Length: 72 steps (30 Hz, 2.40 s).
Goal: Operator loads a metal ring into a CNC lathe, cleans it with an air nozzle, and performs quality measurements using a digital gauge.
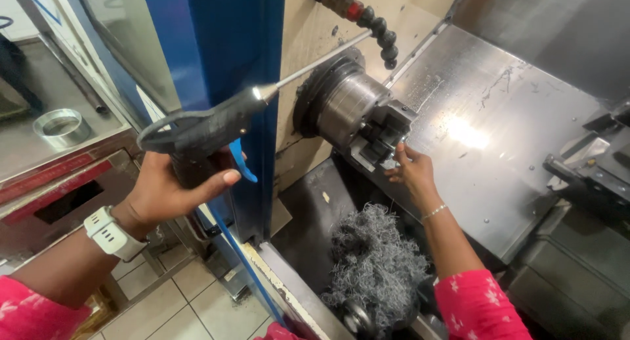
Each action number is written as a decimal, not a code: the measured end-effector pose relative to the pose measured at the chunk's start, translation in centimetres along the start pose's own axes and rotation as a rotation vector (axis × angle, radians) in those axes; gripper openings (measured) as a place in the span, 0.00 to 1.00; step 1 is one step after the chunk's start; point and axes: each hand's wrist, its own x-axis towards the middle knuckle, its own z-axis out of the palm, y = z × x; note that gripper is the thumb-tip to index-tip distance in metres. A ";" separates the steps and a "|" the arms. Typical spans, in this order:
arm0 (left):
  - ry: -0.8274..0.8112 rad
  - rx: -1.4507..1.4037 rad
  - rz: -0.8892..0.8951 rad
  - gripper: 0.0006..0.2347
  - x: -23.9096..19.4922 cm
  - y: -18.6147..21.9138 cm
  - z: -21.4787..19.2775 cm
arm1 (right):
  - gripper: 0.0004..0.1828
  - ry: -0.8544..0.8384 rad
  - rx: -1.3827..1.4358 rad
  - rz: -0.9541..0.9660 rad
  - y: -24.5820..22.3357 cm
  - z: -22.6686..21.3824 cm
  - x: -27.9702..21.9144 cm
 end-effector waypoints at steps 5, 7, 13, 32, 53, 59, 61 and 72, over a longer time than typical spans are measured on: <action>-0.004 -0.104 -0.043 0.15 0.1 0.9 0.0 | 0.42 0.033 0.085 -0.003 1.5 0.6 1.2; -0.010 -0.169 -0.078 0.17 0.0 1.2 0.2 | 0.41 0.065 0.122 0.010 2.2 1.6 1.2; 0.046 -0.159 0.146 0.15 -0.2 2.1 0.3 | 0.32 0.264 0.572 -0.013 2.9 5.8 1.8; -0.107 -0.617 0.003 0.12 -1.6 -2.2 -0.9 | 0.09 0.231 0.955 0.260 8.8 4.4 -13.3; -0.221 -0.235 0.069 0.15 -3.3 -9.6 10.2 | 0.46 1.304 -0.045 -0.222 -3.0 -21.2 -69.2; -0.103 -0.794 -0.063 0.14 -9.1 12.0 6.8 | 0.41 1.259 -0.004 -0.212 -1.8 -23.3 -71.6; -0.110 -0.827 -0.059 0.15 -11.2 14.8 7.1 | 0.37 1.239 0.005 -0.277 -1.0 -21.7 -71.6; -0.797 -0.217 -0.394 0.20 -32.6 21.8 9.8 | 0.23 0.851 -0.478 -0.247 2.1 -3.3 -67.9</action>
